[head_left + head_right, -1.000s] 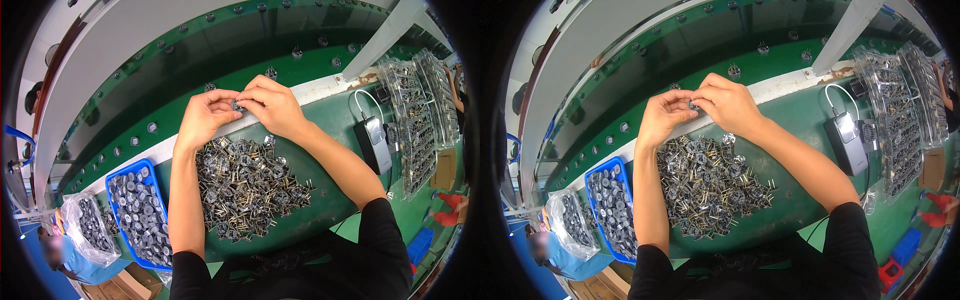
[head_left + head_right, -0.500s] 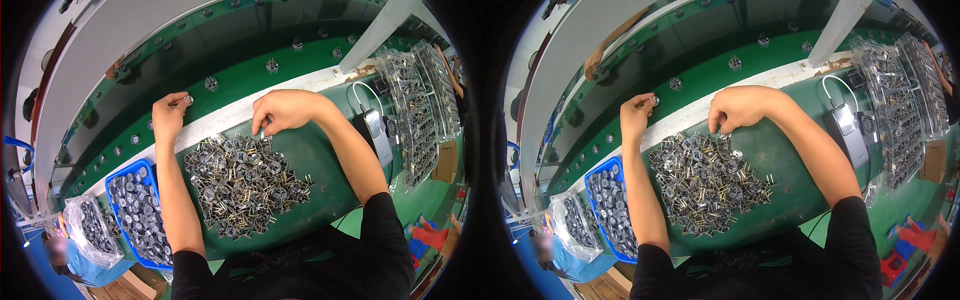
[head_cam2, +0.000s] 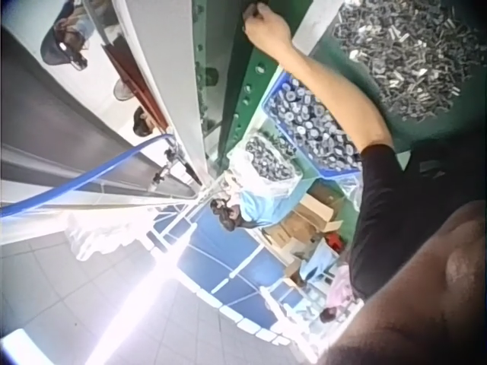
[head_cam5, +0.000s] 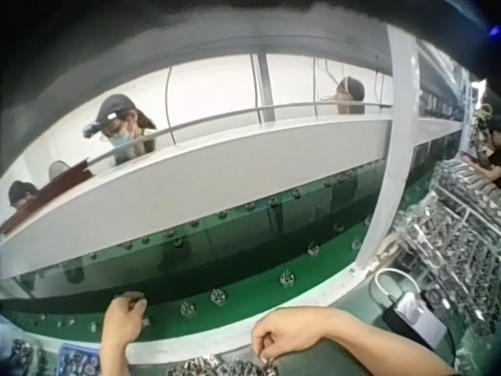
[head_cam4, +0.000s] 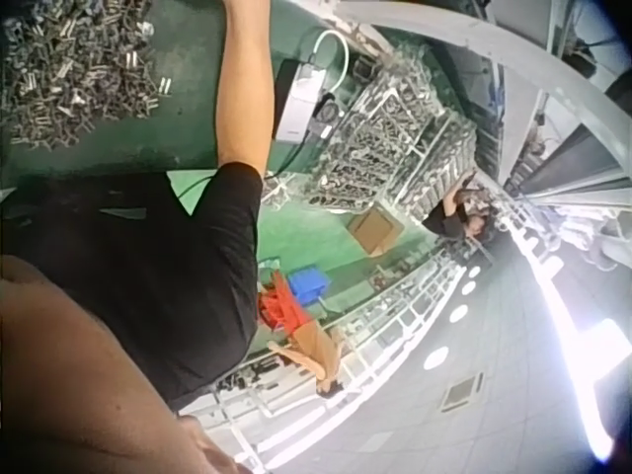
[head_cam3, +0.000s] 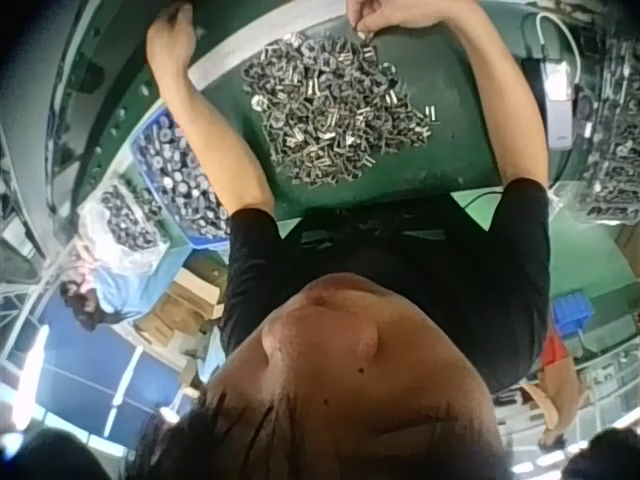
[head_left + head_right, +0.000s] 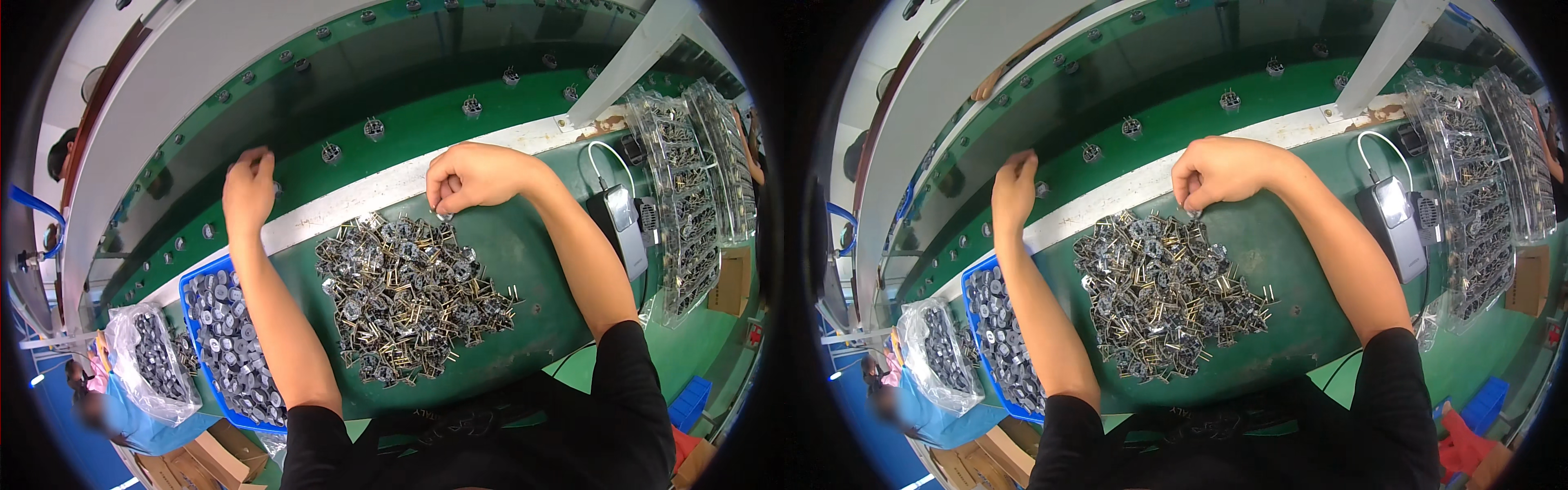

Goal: The person picks up a plastic housing and a metal component by hand, fits the component into the housing, and places the assembled unit onto the conveyor belt.

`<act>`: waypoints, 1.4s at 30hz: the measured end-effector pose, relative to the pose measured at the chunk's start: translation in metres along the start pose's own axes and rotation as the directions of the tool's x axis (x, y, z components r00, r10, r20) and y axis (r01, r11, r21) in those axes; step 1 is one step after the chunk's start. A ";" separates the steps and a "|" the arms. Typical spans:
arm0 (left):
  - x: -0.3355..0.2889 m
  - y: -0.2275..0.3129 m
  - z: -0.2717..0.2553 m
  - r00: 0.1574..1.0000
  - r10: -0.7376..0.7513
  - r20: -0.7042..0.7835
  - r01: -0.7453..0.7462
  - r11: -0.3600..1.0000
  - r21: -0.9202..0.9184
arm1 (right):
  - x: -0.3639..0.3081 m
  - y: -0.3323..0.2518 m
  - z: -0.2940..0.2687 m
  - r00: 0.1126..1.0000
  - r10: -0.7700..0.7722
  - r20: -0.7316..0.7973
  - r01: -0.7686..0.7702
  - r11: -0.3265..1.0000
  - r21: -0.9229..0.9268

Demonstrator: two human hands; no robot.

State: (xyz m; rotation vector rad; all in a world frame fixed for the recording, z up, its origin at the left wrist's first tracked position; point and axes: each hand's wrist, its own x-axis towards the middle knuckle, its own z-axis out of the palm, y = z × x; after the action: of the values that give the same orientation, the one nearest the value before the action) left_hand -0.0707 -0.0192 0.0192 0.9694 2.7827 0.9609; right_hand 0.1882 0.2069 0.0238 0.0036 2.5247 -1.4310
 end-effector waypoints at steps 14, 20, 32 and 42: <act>-0.023 0.077 0.015 0.969 0.201 0.143 -0.149 0.939 -0.312 | 0.015 -0.001 0.019 0.821 -0.122 -0.558 0.322 0.906 0.276; -0.040 0.110 0.033 0.895 0.334 0.296 -0.107 0.805 -0.584 | 0.017 -0.015 0.021 0.552 -0.196 -0.811 0.318 0.948 -0.012; -0.048 0.119 0.038 0.872 0.345 0.348 -0.100 0.820 -0.564 | 0.018 -0.017 0.030 0.490 -0.382 -0.784 0.231 0.924 -0.305; -0.029 0.091 0.043 0.877 0.196 0.438 0.181 0.710 -0.680 | 0.024 -0.006 0.041 0.607 -0.309 -0.732 0.300 0.942 -0.150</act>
State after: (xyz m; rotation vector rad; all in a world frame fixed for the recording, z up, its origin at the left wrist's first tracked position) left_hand 0.0127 0.0433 0.0315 0.9055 1.7414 1.3939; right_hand 0.1730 0.1665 0.0041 0.2192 3.3379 -1.8321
